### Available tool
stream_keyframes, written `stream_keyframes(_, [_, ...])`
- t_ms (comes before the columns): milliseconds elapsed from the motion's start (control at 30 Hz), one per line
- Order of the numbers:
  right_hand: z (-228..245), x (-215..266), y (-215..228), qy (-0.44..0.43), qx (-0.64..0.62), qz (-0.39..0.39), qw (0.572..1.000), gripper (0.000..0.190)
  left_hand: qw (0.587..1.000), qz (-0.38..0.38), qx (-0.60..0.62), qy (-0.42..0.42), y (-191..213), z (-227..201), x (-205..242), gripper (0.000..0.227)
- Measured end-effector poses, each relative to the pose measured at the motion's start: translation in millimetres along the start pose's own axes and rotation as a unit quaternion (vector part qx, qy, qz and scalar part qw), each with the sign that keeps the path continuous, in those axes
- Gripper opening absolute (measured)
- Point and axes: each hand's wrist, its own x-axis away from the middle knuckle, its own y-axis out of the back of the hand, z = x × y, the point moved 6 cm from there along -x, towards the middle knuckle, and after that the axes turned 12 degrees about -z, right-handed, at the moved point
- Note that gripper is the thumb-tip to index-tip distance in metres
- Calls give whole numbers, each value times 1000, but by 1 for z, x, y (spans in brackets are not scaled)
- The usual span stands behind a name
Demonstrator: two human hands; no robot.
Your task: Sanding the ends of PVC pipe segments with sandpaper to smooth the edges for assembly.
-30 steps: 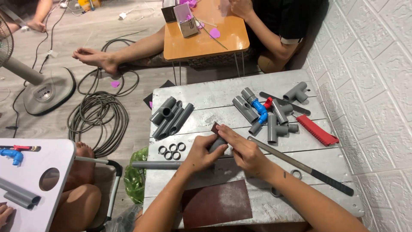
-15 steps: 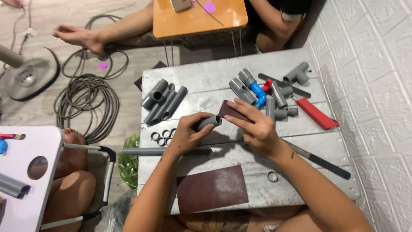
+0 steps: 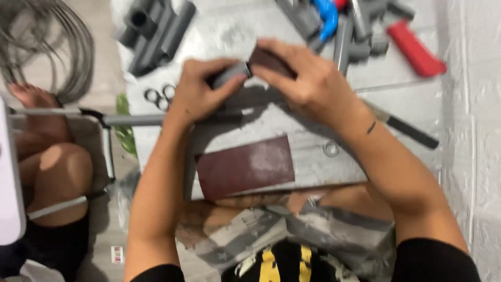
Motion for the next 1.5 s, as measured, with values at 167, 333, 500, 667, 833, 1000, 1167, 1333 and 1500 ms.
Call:
stream_keyframes(167, [-3, -7, 0, 21, 47, 3, 999, 29, 999, 14, -6, -28, 2, -18, -5, 24])
stream_keyframes(333, [-11, 0, -5, -42, -34, 40, 998, 41, 998, -2, -10, -68, 5, -23, -7, 24])
stream_keyframes(500, [-30, 4, -11, -200, -226, 44, 952, 35, 987, -9, -80, -142, 0, -29, -8, 30])
stream_keyframes(667, [-15, 2, -8, -91, -66, 0, 994, 48, 992, -28, -57, -113, 5, -24, -7, 31])
stream_keyframes(833, [-27, 0, -5, -195, -172, 16, 965, 41, 991, -42, -68, -107, 1, -25, -8, 34])
stream_keyframes(1000, [-30, 7, -17, -143, -145, -80, 976, 29, 987, -69, -49, -134, 2, -15, -7, 32])
stream_keyframes(1167, [-25, 2, -8, -188, -183, -87, 961, 35, 978, -118, -85, -149, 13, -21, -11, 33])
stream_keyframes(1333, [-25, 18, -29, -162, -191, -142, 958, 39, 988, -73, -41, -126, -17, -8, 2, 29])
stream_keyframes(1500, [1, 8, -25, -122, -202, -142, 961, 58, 993, -83, -13, -81, -16, -7, 2, 25])
